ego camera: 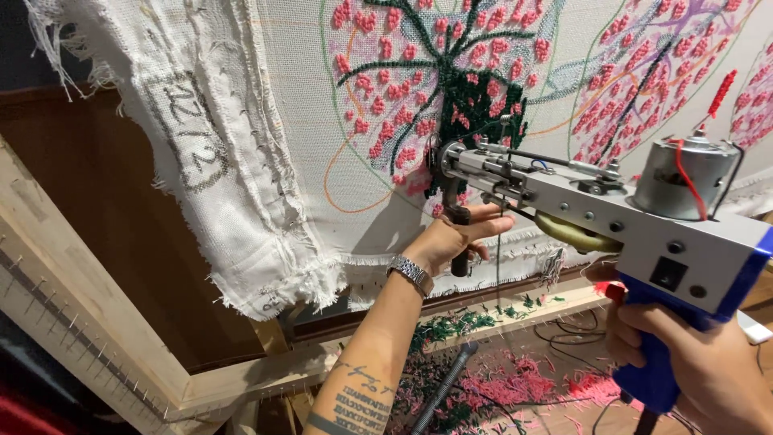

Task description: Using a tufting gun to create or repair a rug on a large vertical frame.

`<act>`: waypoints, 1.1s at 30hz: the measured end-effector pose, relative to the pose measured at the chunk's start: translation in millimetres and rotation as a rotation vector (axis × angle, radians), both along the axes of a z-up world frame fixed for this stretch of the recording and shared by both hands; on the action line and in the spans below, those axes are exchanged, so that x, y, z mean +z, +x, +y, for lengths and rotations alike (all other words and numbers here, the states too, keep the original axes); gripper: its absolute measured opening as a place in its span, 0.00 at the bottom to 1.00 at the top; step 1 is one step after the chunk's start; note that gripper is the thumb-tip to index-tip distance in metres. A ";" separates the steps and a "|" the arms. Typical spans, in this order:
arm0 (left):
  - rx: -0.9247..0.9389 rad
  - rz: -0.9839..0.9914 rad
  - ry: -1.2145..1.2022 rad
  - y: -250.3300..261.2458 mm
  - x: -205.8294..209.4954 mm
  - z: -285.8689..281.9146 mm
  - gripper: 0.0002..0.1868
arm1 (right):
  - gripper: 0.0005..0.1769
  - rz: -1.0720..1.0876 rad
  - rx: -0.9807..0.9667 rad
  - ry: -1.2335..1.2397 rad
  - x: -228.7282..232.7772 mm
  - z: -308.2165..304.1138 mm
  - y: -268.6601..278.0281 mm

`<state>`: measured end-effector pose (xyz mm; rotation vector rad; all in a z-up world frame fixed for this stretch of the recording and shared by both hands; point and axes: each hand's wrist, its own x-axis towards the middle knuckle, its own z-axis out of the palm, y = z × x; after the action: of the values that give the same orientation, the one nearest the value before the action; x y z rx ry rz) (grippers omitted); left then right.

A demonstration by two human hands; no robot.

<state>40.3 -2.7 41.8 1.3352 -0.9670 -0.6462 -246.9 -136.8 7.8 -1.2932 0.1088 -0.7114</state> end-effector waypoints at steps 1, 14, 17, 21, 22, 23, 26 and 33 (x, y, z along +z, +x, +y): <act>-0.002 0.001 0.000 -3.0 -2.0 0.1 0.28 | 0.17 0.001 -0.002 0.000 -4.4 -5.2 -4.6; -0.094 -0.135 0.003 -34.5 2.0 -3.6 0.15 | 0.29 0.163 0.017 0.004 -35.1 -63.3 -39.5; -0.067 -0.162 0.034 -33.4 -6.2 -5.4 0.14 | 0.29 0.175 0.025 0.025 -33.4 -60.0 -41.7; -0.053 -0.166 0.065 -23.5 -25.6 -9.9 0.13 | 0.28 0.134 0.024 -0.018 -26.4 -48.0 -40.0; -0.053 -0.166 0.064 -23.1 -27.5 -9.3 0.13 | 0.28 0.134 0.024 -0.018 -27.7 -48.4 -38.5; -0.045 -0.165 0.081 -22.6 -29.5 -8.7 0.13 | 0.28 0.142 0.009 -0.025 -29.1 -48.9 -37.0; -0.017 -0.191 0.127 -22.4 -29.9 -5.2 0.13 | 0.29 0.163 -0.022 -0.027 -28.7 -44.8 -34.0; -0.007 -0.159 0.121 -22.0 -20.9 2.7 0.16 | 0.20 0.142 -0.022 -0.061 -15.9 -35.1 -27.0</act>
<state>18.3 0.0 20.9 1.5081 -1.0744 -0.6187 -274.0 -171.9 -8.0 -1.4024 0.2183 -0.6446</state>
